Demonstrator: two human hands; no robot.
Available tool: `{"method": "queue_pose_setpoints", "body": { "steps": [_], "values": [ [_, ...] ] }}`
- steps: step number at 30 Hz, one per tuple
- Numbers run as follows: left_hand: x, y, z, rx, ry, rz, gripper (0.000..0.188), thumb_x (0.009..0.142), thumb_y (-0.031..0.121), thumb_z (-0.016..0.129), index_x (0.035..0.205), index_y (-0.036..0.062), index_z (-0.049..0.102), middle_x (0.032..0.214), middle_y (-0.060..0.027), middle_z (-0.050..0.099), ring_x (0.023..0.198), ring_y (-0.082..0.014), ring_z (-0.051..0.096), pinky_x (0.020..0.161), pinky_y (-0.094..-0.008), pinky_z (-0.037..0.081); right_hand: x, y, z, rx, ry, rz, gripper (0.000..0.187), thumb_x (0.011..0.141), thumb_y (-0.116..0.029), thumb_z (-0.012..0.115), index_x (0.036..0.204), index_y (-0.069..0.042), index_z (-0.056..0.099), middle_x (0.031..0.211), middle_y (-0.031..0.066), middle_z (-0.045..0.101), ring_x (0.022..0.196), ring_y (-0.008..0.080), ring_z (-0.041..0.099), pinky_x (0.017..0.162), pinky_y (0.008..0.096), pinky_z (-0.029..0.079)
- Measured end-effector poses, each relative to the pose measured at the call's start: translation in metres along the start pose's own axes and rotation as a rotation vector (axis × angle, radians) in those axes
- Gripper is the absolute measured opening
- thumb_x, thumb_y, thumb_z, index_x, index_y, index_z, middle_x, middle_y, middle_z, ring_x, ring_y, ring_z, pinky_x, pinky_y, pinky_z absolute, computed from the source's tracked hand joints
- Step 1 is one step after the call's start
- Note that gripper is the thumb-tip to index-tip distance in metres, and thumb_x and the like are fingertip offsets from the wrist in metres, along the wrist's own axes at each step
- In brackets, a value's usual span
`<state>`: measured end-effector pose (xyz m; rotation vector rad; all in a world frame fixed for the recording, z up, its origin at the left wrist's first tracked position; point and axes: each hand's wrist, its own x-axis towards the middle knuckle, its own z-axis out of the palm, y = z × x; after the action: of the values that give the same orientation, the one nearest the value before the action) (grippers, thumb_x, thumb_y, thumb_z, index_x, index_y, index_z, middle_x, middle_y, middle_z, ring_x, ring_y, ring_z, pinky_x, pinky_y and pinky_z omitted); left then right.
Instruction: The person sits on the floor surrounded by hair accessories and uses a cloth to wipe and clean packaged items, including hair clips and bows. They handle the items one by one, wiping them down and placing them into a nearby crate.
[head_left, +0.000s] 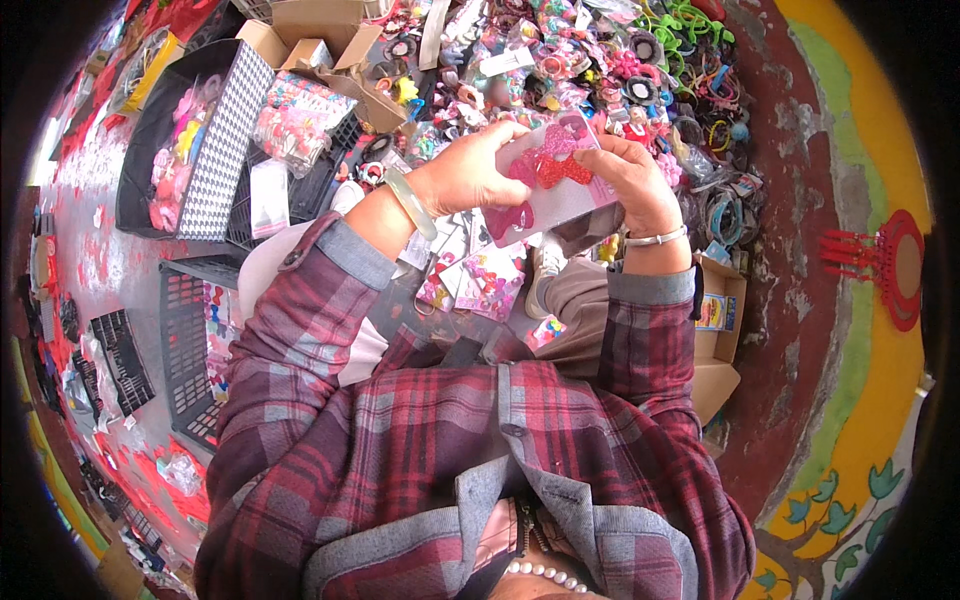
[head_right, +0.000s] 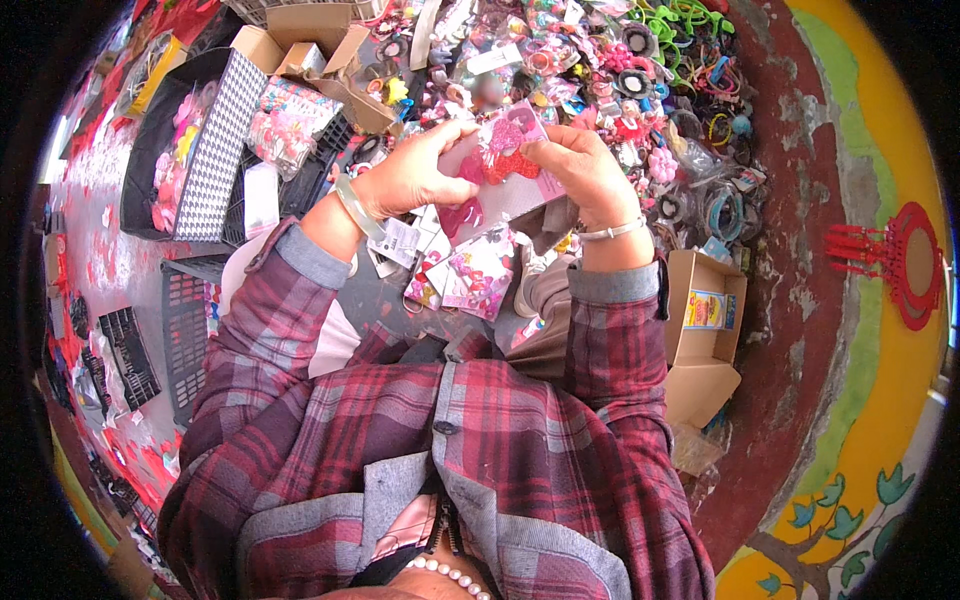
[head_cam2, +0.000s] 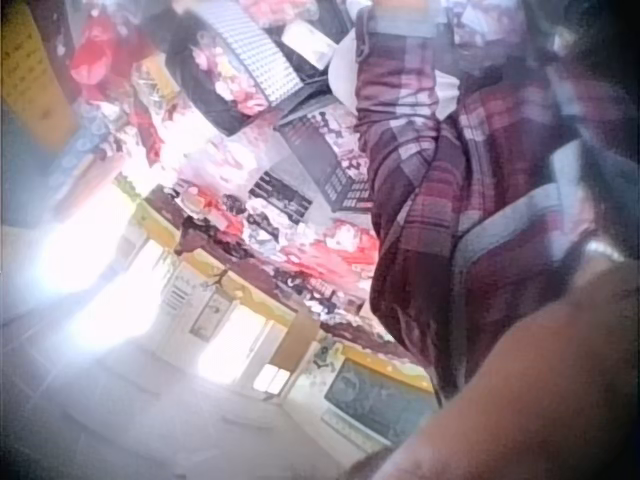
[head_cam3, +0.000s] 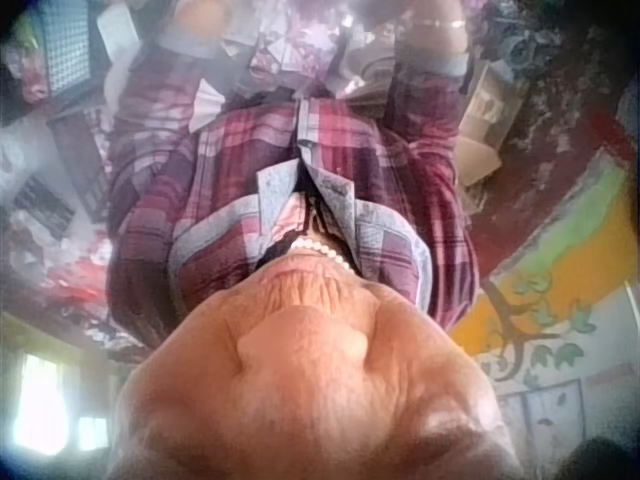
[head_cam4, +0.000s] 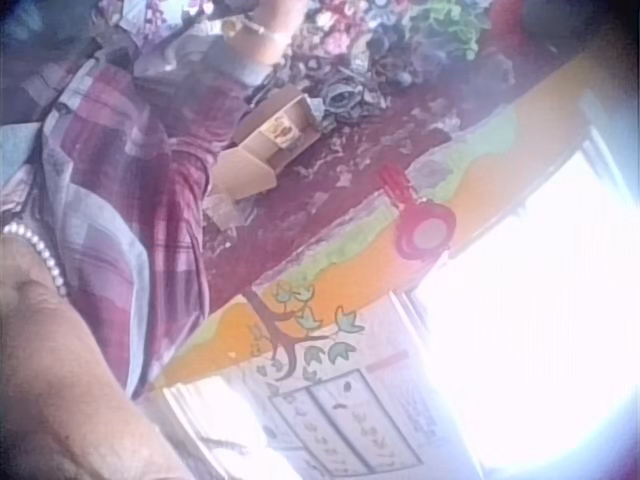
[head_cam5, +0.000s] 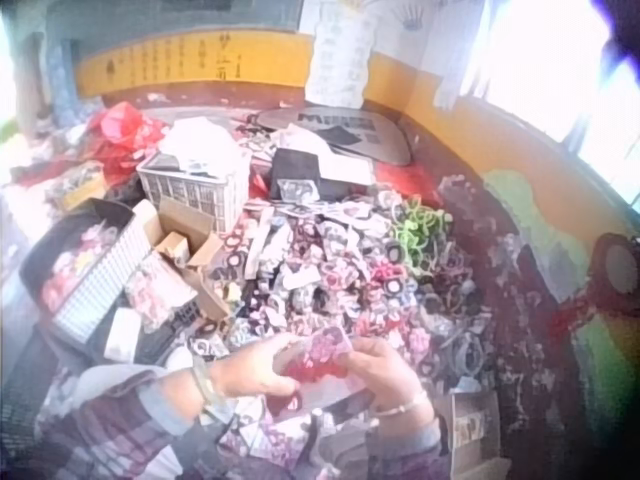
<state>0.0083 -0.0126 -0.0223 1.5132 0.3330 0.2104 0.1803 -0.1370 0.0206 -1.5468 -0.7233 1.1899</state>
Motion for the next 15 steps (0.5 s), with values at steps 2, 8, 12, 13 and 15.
{"method": "queue_pose_setpoints", "body": {
  "steps": [2,8,12,13,15],
  "values": [
    [-0.002,-0.001,0.003,0.095,0.035,0.033,0.048,0.069,0.004,0.06,0.114,0.0001,0.045,0.107,-0.0056,0.054,0.1,-0.0127,0.05,0.085,-0.0263,0.042,-0.001,-0.001,0.001,0.008,-0.018,0.004,0.019,0.079,-0.015,0.058,0.089,0.001,0.063,0.081,0.0022,0.062,0.074,0.0083,0.055,0.068,0.0221,0.042],
    [0.006,-0.02,0.0,0.093,0.062,0.038,0.045,0.068,0.004,0.06,0.11,-0.0013,0.046,0.105,-0.0067,0.056,0.095,-0.013,0.052,0.081,-0.0276,0.044,-0.003,-0.005,0.007,0.02,-0.036,-0.02,0.018,0.079,-0.014,0.06,0.089,0.0,0.063,0.08,0.0015,0.062,0.071,0.0076,0.055,0.066,0.0218,0.043],
    [0.002,0.0,-0.005,-0.23,-0.073,-0.1,0.04,0.069,0.004,0.057,0.108,-0.0008,0.048,0.099,-0.0051,0.057,0.089,-0.0117,0.054,0.078,-0.0259,0.044,-0.004,-0.008,0.002,0.019,-0.046,0.042,0.016,0.078,-0.013,0.063,0.089,0.0,0.065,0.078,0.0002,0.063,0.068,0.006,0.055,0.063,0.0208,0.043],
    [0.0,0.003,-0.007,-0.279,-0.123,-0.163,0.04,0.07,0.002,0.055,0.109,0.0,0.048,0.099,-0.0027,0.055,0.091,-0.0098,0.052,0.08,-0.0234,0.042,-0.003,-0.005,-0.003,0.007,-0.045,0.027,0.016,0.078,-0.012,0.063,0.088,-0.001,0.065,0.077,-0.0002,0.062,0.068,0.0056,0.054,0.063,0.0208,0.042],
    [0.0,0.001,-0.011,-0.292,-0.15,-0.131,0.035,0.073,0.006,0.057,0.107,0.0008,0.05,0.096,-0.0019,0.056,0.088,-0.0094,0.052,0.079,-0.0227,0.042,0.002,0.002,-0.008,-0.016,-0.044,-0.001,0.014,0.077,-0.012,0.064,0.086,-0.001,0.065,0.076,-0.0011,0.062,0.067,0.0049,0.054,0.062,0.0209,0.042]
  ]
}}
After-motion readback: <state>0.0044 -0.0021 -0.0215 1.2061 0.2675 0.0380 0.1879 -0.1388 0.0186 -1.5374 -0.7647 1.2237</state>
